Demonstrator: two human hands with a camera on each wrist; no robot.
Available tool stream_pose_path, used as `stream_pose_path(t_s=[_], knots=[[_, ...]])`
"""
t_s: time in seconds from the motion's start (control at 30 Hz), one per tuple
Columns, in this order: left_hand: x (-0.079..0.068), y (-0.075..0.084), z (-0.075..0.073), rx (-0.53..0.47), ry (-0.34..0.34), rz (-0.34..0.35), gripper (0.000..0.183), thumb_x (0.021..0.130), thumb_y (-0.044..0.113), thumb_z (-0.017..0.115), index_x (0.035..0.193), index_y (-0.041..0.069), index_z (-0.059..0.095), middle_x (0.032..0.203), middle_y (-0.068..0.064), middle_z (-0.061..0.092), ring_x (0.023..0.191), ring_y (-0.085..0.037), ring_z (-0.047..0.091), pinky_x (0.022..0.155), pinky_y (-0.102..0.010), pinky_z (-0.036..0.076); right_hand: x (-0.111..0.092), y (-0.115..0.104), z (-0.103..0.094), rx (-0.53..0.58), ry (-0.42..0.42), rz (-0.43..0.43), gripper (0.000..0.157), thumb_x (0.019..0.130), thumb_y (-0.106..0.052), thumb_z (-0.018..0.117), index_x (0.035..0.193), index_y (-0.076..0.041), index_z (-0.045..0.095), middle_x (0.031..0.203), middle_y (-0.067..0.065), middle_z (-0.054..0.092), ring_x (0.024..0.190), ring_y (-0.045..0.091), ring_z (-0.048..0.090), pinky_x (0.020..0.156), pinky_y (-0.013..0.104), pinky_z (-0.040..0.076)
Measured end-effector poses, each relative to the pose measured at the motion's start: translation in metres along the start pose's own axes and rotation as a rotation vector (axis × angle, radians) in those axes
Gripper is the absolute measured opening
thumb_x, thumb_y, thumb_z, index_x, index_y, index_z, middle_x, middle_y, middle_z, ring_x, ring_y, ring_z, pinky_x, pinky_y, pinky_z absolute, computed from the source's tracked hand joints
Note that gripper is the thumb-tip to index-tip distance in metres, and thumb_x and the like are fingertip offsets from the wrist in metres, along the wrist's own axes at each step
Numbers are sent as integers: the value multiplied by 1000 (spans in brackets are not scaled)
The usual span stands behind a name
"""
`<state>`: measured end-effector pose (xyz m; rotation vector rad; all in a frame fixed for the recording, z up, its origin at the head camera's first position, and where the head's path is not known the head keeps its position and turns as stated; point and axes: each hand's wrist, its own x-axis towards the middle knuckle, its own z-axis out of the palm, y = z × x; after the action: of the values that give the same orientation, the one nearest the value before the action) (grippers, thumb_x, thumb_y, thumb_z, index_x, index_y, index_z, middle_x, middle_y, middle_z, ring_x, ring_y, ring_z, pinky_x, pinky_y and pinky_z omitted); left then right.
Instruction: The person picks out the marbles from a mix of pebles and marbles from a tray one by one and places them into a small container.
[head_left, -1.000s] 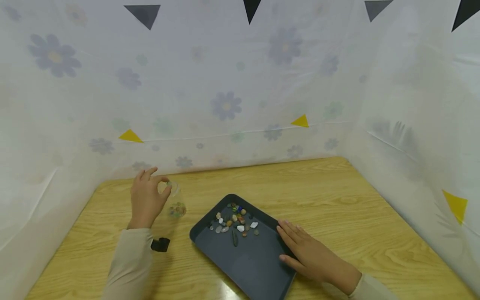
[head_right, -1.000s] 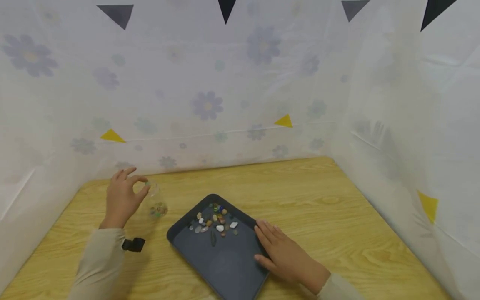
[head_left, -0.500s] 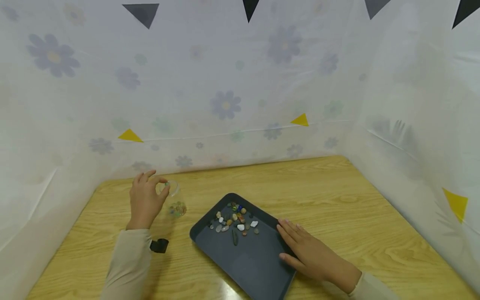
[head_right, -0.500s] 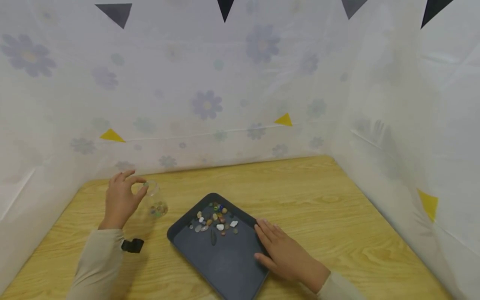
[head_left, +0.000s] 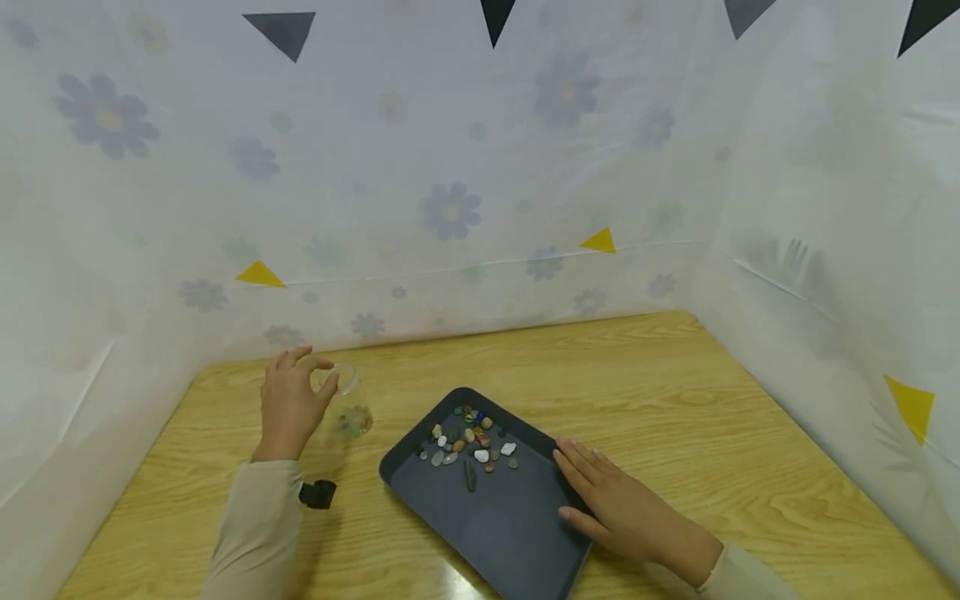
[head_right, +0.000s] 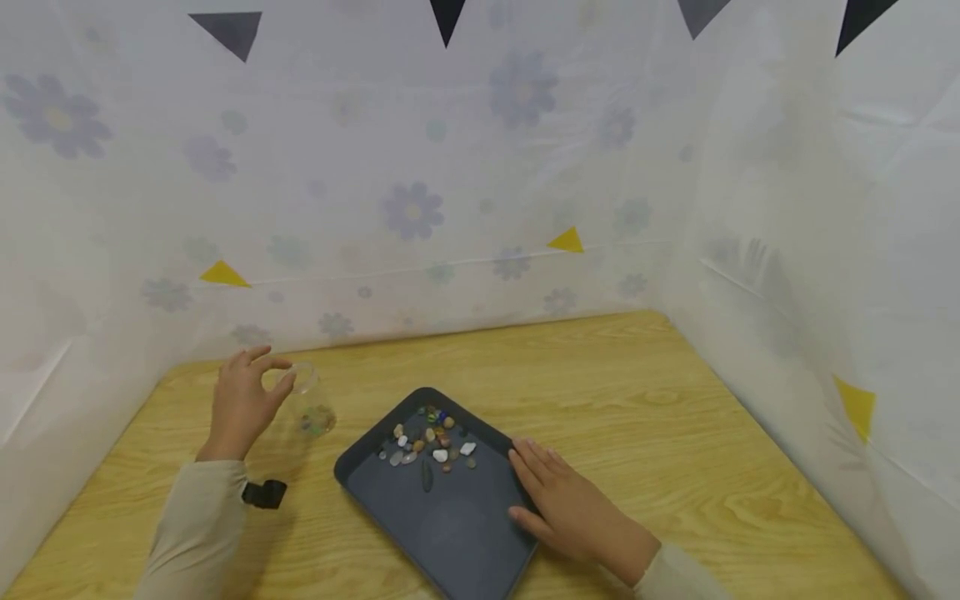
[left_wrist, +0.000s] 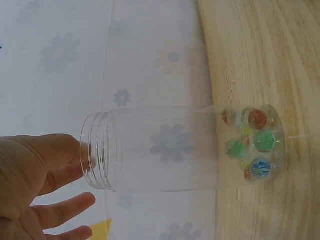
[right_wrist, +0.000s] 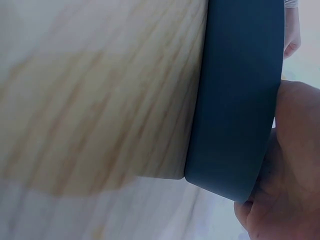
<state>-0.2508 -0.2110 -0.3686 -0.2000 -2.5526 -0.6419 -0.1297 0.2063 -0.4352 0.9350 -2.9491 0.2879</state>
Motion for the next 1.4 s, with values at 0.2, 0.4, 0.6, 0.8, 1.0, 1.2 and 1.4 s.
stream_pose_path(t_s=[0.2, 0.4, 0.6, 0.8, 1.0, 1.2, 1.4], knots=[[0, -1, 0, -2, -3, -4, 20, 89, 12, 67, 104, -1, 70, 133, -28, 50, 125, -53, 36, 95, -72, 31, 0, -1, 1, -6, 16, -6, 69, 99, -48, 44, 147, 0, 34, 155, 17, 27, 143, 31, 26, 113, 48, 28], [-1, -3, 2, -5, -12, -10, 20, 90, 13, 66, 103, -1, 70, 133, -28, 50, 125, -53, 36, 94, -72, 32, -1, -1, 2, -12, 30, -9, 69, 100, -48, 43, 147, 1, 34, 154, 17, 28, 142, 31, 27, 112, 49, 29], [-2, -4, 3, -9, -1, -1, 20, 89, 13, 66, 102, -1, 71, 132, -29, 51, 124, -53, 37, 94, -72, 32, -1, -1, 1, -31, 65, -27, 68, 100, -48, 44, 145, 2, 37, 153, 18, 31, 140, 32, 31, 109, 51, 32], [-2, -4, 3, -7, 12, 11, 19, 89, 13, 67, 101, -1, 71, 130, -28, 52, 123, -52, 39, 93, -71, 34, -1, -2, 1, -31, 64, -19, 67, 99, -48, 44, 146, 1, 37, 153, 17, 31, 141, 31, 30, 110, 48, 32], [-2, -3, 2, 11, 35, 43, 17, 89, 11, 67, 101, -1, 71, 131, -28, 51, 125, -53, 36, 95, -72, 31, -1, -2, 0, -22, 44, -18, 67, 100, -47, 44, 146, 2, 36, 153, 19, 30, 141, 32, 29, 111, 50, 30], [2, 7, 4, 16, 75, 81, 16, 88, 10, 67, 99, -1, 71, 128, -28, 54, 125, -51, 38, 99, -71, 28, -1, -2, 0, -24, 40, -18, 68, 100, -47, 43, 146, 2, 35, 153, 19, 30, 141, 32, 29, 111, 50, 30], [10, 23, 11, -42, 61, 138, 17, 87, 11, 69, 98, -2, 73, 127, -28, 55, 124, -51, 40, 103, -67, 28, -1, -1, 2, -24, 31, -17, 68, 100, -48, 43, 147, 1, 34, 154, 18, 28, 142, 31, 28, 112, 49, 30]])
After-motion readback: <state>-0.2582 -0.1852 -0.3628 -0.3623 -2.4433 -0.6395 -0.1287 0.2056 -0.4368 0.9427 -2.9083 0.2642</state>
